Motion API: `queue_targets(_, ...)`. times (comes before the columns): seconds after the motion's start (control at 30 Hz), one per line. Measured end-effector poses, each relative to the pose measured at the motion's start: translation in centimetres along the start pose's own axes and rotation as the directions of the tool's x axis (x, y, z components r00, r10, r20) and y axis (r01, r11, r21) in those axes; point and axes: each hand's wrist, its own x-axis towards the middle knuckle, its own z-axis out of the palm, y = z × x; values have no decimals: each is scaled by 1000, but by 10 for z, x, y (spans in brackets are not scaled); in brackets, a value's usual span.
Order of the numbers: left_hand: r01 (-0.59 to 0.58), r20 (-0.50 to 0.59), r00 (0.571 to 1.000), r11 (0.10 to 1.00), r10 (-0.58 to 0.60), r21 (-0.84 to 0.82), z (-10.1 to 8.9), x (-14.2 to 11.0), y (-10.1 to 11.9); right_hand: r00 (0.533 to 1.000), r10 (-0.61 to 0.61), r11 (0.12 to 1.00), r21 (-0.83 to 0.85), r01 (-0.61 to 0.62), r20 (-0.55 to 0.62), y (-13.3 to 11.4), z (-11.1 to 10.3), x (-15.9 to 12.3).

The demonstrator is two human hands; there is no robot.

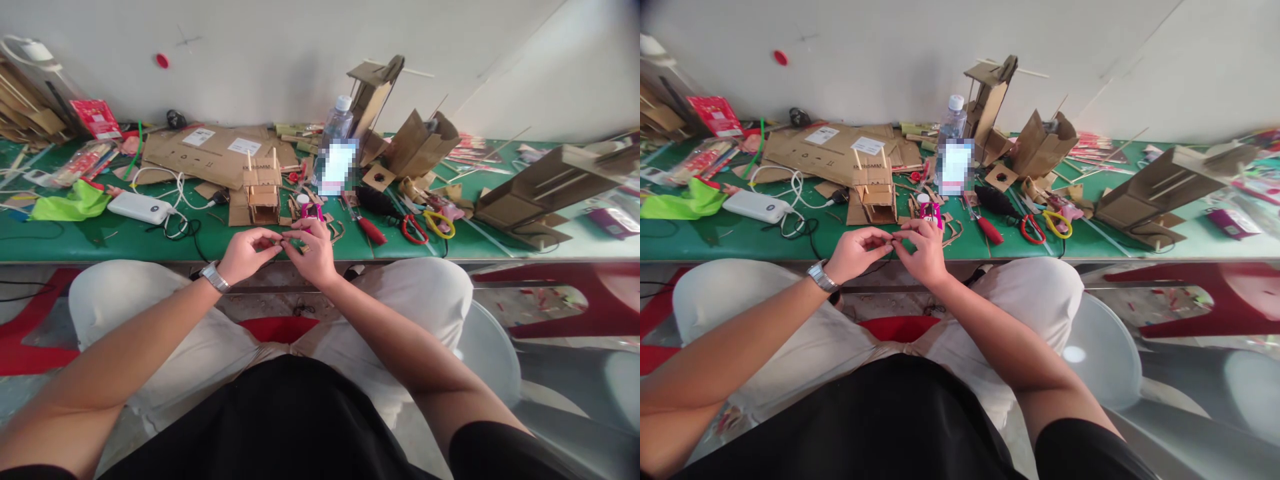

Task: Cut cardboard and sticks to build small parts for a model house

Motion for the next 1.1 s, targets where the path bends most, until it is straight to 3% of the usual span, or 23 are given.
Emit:
queue_targets(0.23, 18, -8, 1000, 999, -18, -48, 3, 0, -2, 999, -33, 992, 120, 33, -5, 0, 2, 0)
queue_targets(0.57, 135, 105, 987, 978, -119, -159, 6, -4, -5, 972, 207, 902, 363, -233, 111, -3, 5, -1)
queue_targets(0.83, 202, 132, 974, 967, -182, -155, 4, -3, 4, 958, 249, 849, 444, -285, 140, -2, 6, 0)
queue_targets(1.1, 180, 156, 974, 981, -167, -75, 1, -4, 10, 956, 257, 833, 469, -293, 140, 0, 6, 0)
